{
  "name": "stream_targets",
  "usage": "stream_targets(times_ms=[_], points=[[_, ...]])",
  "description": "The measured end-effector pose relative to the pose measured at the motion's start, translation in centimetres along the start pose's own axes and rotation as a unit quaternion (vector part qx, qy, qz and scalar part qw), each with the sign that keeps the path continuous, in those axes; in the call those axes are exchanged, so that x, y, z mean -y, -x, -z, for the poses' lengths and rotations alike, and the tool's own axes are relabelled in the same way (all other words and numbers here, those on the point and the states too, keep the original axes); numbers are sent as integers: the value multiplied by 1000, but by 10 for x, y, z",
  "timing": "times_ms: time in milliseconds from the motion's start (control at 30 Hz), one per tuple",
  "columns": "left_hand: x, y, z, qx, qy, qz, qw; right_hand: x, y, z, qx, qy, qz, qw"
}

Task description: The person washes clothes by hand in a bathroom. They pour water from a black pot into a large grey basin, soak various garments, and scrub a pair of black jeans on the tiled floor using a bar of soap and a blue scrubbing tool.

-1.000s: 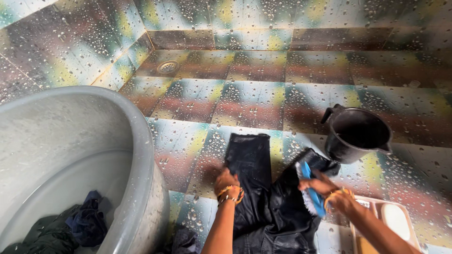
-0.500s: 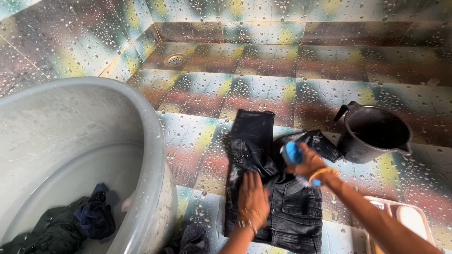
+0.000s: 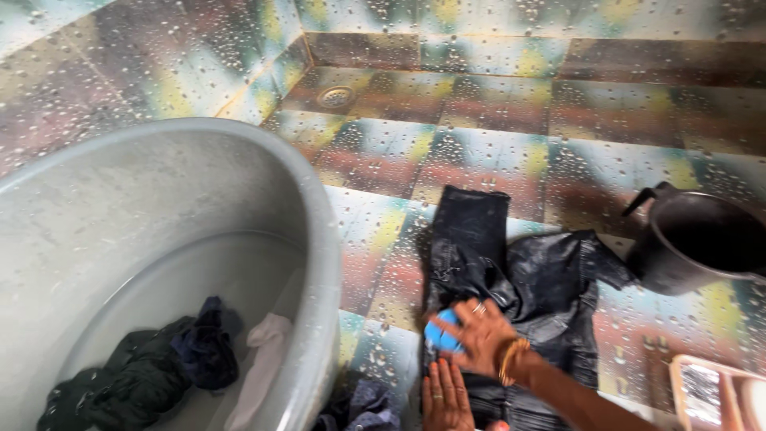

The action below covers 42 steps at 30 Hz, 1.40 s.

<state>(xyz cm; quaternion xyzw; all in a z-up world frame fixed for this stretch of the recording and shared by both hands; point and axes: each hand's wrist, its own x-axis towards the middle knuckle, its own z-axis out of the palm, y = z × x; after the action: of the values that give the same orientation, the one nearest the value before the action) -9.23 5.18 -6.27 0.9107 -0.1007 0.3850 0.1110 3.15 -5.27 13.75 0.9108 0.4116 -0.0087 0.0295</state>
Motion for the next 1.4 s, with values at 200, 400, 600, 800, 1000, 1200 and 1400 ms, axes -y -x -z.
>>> stream_targets(times_ms=[200, 400, 600, 800, 1000, 1200, 1400], points=[[8, 13, -53, -146, -169, -30, 974, -22, -58, 30, 94, 31, -181, 978], [0, 39, -39, 168, 0, -12, 986, 35, -25, 40, 241, -12, -76, 967], [6, 38, -45, 122, -5, -48, 991, 34, -41, 41, 249, 22, -79, 965], [11, 29, -54, -56, -86, -64, 993, -4, -84, 39, 131, 71, -158, 976], [3, 36, -50, 39, -11, -39, 998, 59, -32, 26, 235, 1, -37, 971], [3, 39, -52, 42, -14, -51, 998, 39, -65, 41, 306, 71, -71, 947], [4, 29, -55, -35, -84, -60, 994, 5, -87, 42, 173, 91, -128, 972]])
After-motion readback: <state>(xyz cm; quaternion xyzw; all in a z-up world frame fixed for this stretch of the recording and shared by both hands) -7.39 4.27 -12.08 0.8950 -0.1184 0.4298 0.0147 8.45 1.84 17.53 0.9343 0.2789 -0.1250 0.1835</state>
